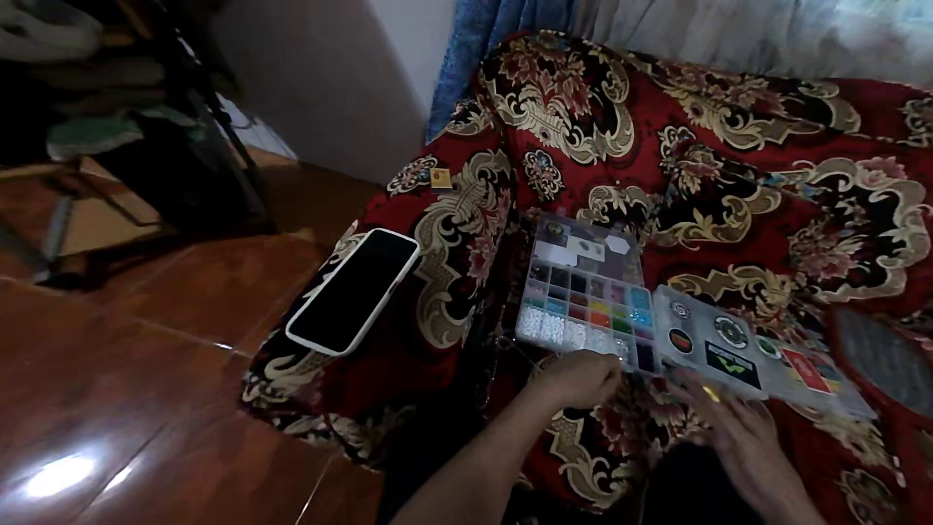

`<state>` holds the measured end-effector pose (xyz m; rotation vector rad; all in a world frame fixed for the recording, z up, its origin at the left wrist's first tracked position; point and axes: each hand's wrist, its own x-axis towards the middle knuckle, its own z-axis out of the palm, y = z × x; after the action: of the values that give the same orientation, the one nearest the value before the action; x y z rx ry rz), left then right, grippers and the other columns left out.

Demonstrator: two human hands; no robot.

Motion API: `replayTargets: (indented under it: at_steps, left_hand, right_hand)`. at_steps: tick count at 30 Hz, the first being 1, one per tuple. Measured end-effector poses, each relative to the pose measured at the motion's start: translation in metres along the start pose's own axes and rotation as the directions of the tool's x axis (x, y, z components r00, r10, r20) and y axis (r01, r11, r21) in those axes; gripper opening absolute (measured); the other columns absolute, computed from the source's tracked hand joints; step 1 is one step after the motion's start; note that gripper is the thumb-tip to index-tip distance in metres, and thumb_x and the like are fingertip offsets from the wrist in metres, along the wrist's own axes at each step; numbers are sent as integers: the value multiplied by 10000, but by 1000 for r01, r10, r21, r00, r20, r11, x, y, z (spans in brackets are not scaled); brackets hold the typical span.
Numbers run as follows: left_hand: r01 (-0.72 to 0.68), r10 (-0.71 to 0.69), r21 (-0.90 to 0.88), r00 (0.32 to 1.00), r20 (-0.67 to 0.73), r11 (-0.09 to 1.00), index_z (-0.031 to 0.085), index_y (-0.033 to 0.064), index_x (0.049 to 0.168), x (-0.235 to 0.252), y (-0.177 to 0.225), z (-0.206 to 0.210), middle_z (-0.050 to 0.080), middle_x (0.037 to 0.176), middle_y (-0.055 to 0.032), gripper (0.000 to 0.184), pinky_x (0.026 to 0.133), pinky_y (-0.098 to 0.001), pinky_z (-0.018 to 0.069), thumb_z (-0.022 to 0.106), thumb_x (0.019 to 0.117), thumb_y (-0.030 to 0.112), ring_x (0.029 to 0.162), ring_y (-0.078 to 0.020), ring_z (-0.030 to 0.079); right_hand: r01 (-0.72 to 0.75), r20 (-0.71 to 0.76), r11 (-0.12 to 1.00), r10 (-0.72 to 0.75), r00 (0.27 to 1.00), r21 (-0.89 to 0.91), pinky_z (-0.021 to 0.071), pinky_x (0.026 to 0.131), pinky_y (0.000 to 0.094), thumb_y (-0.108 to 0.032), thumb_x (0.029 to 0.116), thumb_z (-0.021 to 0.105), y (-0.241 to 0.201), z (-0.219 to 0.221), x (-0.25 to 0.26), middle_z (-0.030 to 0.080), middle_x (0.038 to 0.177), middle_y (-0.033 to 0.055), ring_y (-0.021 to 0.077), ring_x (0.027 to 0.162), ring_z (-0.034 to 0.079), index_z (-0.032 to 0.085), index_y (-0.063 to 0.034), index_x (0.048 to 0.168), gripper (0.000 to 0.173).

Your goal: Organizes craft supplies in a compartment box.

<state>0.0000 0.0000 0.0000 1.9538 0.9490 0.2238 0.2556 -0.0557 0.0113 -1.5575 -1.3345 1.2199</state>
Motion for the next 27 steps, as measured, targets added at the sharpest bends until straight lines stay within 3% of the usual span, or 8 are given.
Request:
replayTargets:
  at_steps: [4,6,9,12,17,22,25,27]
  left_hand:
    - [55,-56,-12,998,-27,998,575,-40,1354,-2,0,1,658,1215,-284,361,1028,-630,452,483,1073,167,1183,-441,624]
    - [76,-76,-5,996,-51,997,581,-36,1344,-3,2,1,658,1219,-279,355,1016,-644,457,515,1055,160,1186,-445,622]
    - [90,-90,-10,994,-61,996,585,-45,1336,-10,8,-4,652,1242,-274,343,1015,-630,463,550,1032,110,1193,-436,619]
    - [82,-82,10,996,-41,997,579,-45,1353,-7,4,-7,662,1214,-281,350,1009,-626,458,517,1053,124,1180,-439,625]
    - [-23,22,74,1000,8,997,644,-80,1231,-6,-3,-10,674,1188,-265,293,1019,-564,459,517,1055,116,1172,-403,630]
    - [-73,72,99,997,13,992,645,-71,1241,-3,0,-6,686,1158,-257,280,1008,-545,472,513,1053,89,1145,-394,645]
    - [-33,31,118,999,15,992,645,-71,1239,-4,2,-6,683,1156,-260,278,1003,-548,475,497,1058,80,1144,-400,641]
    - [22,-24,122,1000,10,992,641,-64,1248,-3,4,-4,680,1160,-260,280,995,-562,482,489,1065,85,1144,-408,642]
  right_hand:
    - [56,238,996,-37,970,-73,633,765,363,-320,1084,349,-7,71,25,605,1376,127,178,999,717,426,-46,1520,521]
    - [124,233,966,-69,970,-226,591,882,384,-334,1096,292,-9,86,32,655,1316,110,161,1059,693,515,-80,1479,511]
    - [178,182,903,-114,977,-391,517,970,508,-243,1106,307,-18,95,29,684,1222,212,276,1085,677,611,-5,1370,469]
    - [91,155,890,-23,988,-447,574,737,467,-274,1119,243,-14,84,34,686,1013,229,247,783,683,566,55,1365,523]
    - [16,231,959,52,971,-282,551,488,246,-319,1102,114,-3,58,46,666,739,-16,37,511,613,506,78,1347,609]
    - [-47,180,931,119,976,-362,608,592,336,-447,1104,190,20,48,48,708,847,36,115,650,698,529,50,1320,639]
    - [-81,139,880,164,977,-469,592,786,447,-456,1112,206,16,52,45,677,1131,197,241,881,711,529,60,1371,661]
    - [11,185,894,81,979,-448,586,767,406,-388,1116,187,8,59,44,643,1289,199,199,942,697,491,11,1459,607]
